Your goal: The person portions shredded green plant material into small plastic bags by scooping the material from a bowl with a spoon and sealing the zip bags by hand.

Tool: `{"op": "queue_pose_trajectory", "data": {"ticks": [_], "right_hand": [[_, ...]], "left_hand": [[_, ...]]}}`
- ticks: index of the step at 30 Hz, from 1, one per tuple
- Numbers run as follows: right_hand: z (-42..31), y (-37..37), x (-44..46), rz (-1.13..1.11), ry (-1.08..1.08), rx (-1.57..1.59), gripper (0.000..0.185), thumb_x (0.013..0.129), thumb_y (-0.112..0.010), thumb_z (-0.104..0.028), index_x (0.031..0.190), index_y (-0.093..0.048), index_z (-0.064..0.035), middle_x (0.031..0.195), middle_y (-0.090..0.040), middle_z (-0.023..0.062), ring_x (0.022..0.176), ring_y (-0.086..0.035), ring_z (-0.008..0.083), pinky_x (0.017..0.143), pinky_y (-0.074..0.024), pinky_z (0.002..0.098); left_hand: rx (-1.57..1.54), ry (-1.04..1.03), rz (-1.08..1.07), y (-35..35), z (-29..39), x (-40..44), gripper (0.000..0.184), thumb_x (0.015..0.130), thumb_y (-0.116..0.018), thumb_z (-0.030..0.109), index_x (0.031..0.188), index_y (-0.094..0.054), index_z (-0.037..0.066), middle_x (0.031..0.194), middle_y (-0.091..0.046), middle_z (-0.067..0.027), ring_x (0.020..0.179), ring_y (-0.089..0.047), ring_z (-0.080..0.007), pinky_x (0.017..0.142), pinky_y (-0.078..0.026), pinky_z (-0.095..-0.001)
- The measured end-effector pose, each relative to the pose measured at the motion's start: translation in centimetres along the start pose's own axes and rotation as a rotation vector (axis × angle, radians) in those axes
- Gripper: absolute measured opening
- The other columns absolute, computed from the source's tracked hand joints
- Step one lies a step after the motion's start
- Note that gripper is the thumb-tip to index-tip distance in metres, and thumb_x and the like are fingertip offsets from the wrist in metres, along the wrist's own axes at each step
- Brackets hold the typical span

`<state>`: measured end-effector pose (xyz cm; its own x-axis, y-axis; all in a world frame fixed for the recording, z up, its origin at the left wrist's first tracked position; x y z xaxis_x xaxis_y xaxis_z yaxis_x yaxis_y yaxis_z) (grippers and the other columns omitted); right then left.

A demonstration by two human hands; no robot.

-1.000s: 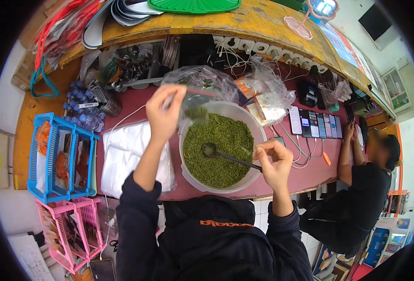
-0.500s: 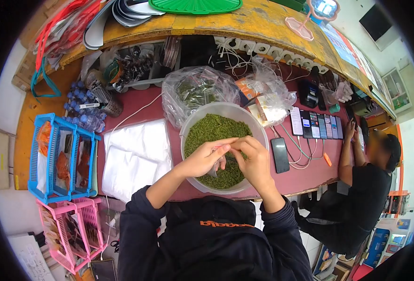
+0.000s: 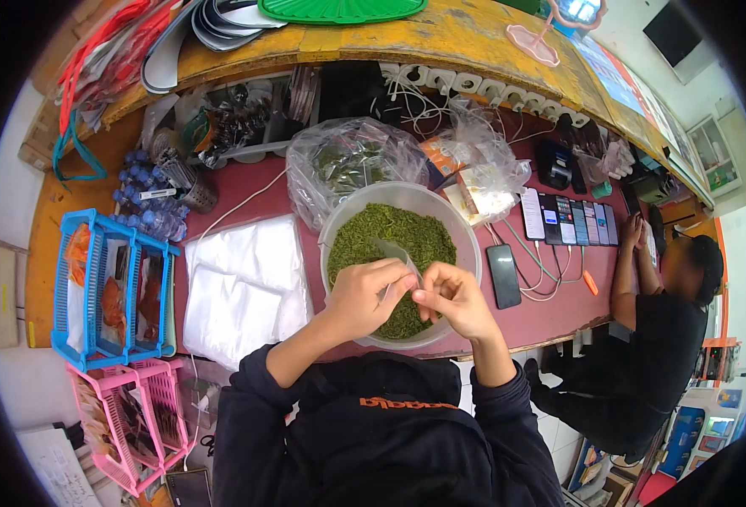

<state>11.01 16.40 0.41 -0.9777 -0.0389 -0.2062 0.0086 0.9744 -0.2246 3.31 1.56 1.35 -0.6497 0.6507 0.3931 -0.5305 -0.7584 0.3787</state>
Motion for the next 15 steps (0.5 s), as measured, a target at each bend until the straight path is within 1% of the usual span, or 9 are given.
{"op": "queue_pose_trajectory", "data": {"ticks": [3,4,5,7,9,12,13,14,15], "right_hand": [[0.8,-0.4,-0.3,-0.068,0.0,-0.095,0.025,0.098,-0.058,-0.018,0.078,-0.054,-0.004,0.063,-0.056,-0.0006,0.058,-0.055,0.0056,0.051,-0.0399,0.024],[0.2,-0.8,-0.4,0.03,0.143,-0.406,0.029,0.098,-0.055,-0.02,0.075,-0.053,-0.0013,0.063,-0.056,0.0059,0.055,-0.056,0.0147,0.051,-0.0411,0.0317],[0.3,-1.0,-0.2,0.03,0.144,-0.405,0.029,0.098,-0.055,-0.02,0.075,-0.053,-0.0013,0.063,-0.056,0.0059,0.055,-0.056,0.0147,0.051,-0.0411,0.0317],[-0.8,-0.8,-0.2,0.374,0.467,-0.97,0.025,0.093,-0.058,-0.015,0.074,-0.052,0.0007,0.065,-0.056,0.0127,0.056,-0.058,0.025,0.053,-0.0428,0.0377],[-1.5,-0.5,-0.4,0.373,0.407,-0.952,0.021,0.089,-0.062,-0.011,0.075,-0.052,0.0007,0.067,-0.055,0.0162,0.059,-0.059,0.0314,0.054,-0.0438,0.0392],[-1.9,-0.2,-0.7,0.256,0.29,-0.833,0.019,0.086,-0.065,-0.003,0.074,-0.051,0.0011,0.07,-0.059,0.0129,0.059,-0.063,0.0247,0.054,-0.0449,0.0359],[-2.1,0.0,-0.8,0.241,0.172,-0.581,0.014,0.083,-0.066,0.0,0.077,-0.054,0.0018,0.072,-0.062,0.0113,0.058,-0.062,0.0203,0.053,-0.0452,0.0329],[-2.0,0.1,-0.8,0.221,0.055,-0.328,0.01,0.081,-0.068,0.004,0.079,-0.058,0.0025,0.075,-0.064,0.0098,0.057,-0.062,0.0159,0.053,-0.0454,0.0298],[-2.0,0.4,-0.8,0.218,0.056,-0.328,0.01,0.081,-0.068,0.004,0.079,-0.058,0.0025,0.075,-0.064,0.0098,0.057,-0.062,0.0159,0.053,-0.0454,0.0298]], "left_hand": [[0.119,-0.005,-0.086,-0.2,0.1,-0.6,0.013,0.084,-0.066,0.013,0.076,-0.062,0.003,0.069,-0.059,-0.0109,0.058,-0.059,-0.0277,0.052,-0.043,-0.036],[0.121,-0.005,-0.085,0.0,0.2,-0.8,0.013,0.084,-0.066,0.013,0.076,-0.062,0.003,0.069,-0.059,-0.0109,0.058,-0.059,-0.0277,0.052,-0.043,-0.036],[0.197,-0.037,-0.072,0.1,0.3,-1.0,0.013,0.082,-0.066,0.017,0.077,-0.062,0.006,0.067,-0.06,-0.0093,0.057,-0.06,-0.0286,0.051,-0.045,-0.0372],[0.269,-0.07,-0.061,0.4,0.4,-1.3,0.013,0.081,-0.067,0.02,0.078,-0.061,0.009,0.065,-0.06,-0.0078,0.057,-0.061,-0.0295,0.051,-0.047,-0.0385],[0.388,0.029,0.028,1.3,0.6,-1.2,0.02,0.08,-0.071,0.028,0.079,-0.063,0.01,0.063,-0.06,-0.007,0.057,-0.062,-0.0289,0.05,-0.046,-0.0386],[0.37,0.159,-0.033,2.7,0.9,-0.1,0.023,0.08,-0.073,0.03,0.079,-0.064,0.008,0.061,-0.058,-0.0058,0.056,-0.06,-0.0265,0.051,-0.044,-0.0371],[0.361,0.2,-0.054,3.0,0.5,0.4,0.024,0.081,-0.074,0.03,0.079,-0.064,0.008,0.06,-0.057,-0.0054,0.055,-0.059,-0.0258,0.051,-0.043,-0.0367],[0.364,0.169,-0.222,2.9,-0.7,0.6,0.026,0.08,-0.074,0.033,0.081,-0.065,0.009,0.062,-0.06,-0.0052,0.057,-0.061,-0.0255,0.052,-0.044,-0.037],[0.369,0.137,-0.387,2.7,-1.7,0.5,0.027,0.08,-0.074,0.037,0.082,-0.067,0.011,0.065,-0.062,-0.0051,0.058,-0.062,-0.0253,0.053,-0.045,-0.0373]]}}
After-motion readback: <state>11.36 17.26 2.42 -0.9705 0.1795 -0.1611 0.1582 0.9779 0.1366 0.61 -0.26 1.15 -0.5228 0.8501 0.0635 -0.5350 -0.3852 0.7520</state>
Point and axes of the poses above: each hand's wrist, its own x-axis towards the middle knuckle, its own y-axis out of the back of the hand, z = x × y, the point moved 3 cm from there along x, towards the middle knuckle
